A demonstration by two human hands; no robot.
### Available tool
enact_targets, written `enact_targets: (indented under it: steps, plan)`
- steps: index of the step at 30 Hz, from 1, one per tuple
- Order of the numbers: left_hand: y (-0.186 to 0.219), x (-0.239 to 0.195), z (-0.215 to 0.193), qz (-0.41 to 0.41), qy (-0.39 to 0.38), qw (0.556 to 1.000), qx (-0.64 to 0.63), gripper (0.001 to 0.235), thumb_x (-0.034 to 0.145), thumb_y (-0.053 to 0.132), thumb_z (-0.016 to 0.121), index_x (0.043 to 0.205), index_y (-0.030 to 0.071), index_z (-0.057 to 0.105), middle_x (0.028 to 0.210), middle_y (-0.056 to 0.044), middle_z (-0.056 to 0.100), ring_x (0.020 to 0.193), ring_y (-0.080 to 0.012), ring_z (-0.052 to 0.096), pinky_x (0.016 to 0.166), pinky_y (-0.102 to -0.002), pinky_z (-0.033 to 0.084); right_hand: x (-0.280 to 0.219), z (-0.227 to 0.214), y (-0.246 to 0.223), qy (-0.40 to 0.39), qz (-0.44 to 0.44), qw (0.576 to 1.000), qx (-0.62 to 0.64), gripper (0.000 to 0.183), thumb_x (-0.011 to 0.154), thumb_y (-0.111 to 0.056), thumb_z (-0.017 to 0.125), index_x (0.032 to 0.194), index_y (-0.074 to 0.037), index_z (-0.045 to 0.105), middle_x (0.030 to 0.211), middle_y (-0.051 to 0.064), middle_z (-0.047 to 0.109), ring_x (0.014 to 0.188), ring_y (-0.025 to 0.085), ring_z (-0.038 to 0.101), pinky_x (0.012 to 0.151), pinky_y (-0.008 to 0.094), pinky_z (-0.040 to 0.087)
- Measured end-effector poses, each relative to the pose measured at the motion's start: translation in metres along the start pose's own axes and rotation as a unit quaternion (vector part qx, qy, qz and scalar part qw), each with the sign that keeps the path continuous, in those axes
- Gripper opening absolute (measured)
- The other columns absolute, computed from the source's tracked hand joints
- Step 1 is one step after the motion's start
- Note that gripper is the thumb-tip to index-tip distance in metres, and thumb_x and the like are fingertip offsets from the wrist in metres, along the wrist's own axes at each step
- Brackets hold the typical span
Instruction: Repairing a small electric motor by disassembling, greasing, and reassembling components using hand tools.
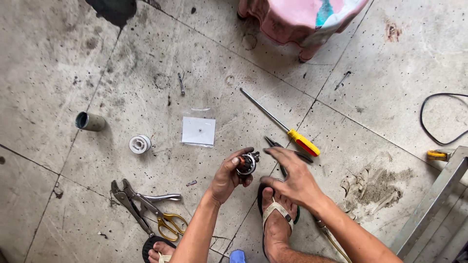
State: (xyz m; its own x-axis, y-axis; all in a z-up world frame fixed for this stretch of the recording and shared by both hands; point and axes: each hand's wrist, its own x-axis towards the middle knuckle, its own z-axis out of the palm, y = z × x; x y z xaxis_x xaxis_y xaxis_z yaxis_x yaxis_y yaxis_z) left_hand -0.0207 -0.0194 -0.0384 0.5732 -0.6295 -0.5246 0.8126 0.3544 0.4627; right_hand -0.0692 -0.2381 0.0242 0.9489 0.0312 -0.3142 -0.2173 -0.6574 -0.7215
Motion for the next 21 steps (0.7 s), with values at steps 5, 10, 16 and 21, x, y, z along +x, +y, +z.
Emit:
enact_targets:
  steps: [5,10,16,21]
  plan:
    - [-0.006,-0.010,0.002,-0.041,0.008,0.994,0.105,0.076,0.085,0.028,0.076,0.151,0.004,0.047,0.112,-0.020,0.061,0.069,-0.0303,0.072,0.055,-0.033,0.062,0.016,0.003,-0.022,0.026,-0.157,0.974,0.165,0.069,0.073,-0.027,0.092,0.130,0.000,0.064,0.126,0.024,0.068,0.119,0.046,0.064,0.093,0.057,0.054]
    - [0.050,-0.038,0.019,-0.055,0.031,0.941,0.332,0.103,0.064,0.014,0.097,0.151,-0.003,0.043,0.120,-0.021,0.066,0.068,-0.0148,0.067,0.057,-0.028,0.059,0.018,0.003,-0.036,0.033,-0.038,0.961,0.271,0.029,0.081,-0.017,0.084,0.109,-0.010,0.081,0.101,0.012,0.079,0.095,0.025,0.075,0.078,0.038,0.061]
    - [0.139,-0.105,0.058,-0.019,0.035,0.746,0.664,0.049,0.080,0.031,0.077,0.126,0.014,0.068,0.091,-0.004,0.077,0.084,-0.0294,0.072,0.078,-0.042,0.053,0.032,-0.007,-0.118,-0.004,0.107,0.926,0.362,0.027,0.083,-0.013,0.082,0.105,0.002,0.081,0.074,0.016,0.079,0.066,0.021,0.071,0.062,0.032,0.060]
    - [0.195,-0.172,0.063,-0.007,0.043,0.763,0.645,0.048,0.083,0.022,0.075,0.128,0.011,0.063,0.109,-0.010,0.078,0.088,-0.0224,0.074,0.076,-0.038,0.058,0.049,-0.026,-0.223,-0.076,0.021,0.953,0.291,0.035,0.079,-0.014,0.081,0.111,0.001,0.080,0.090,0.010,0.084,0.068,0.015,0.072,0.062,0.027,0.060]
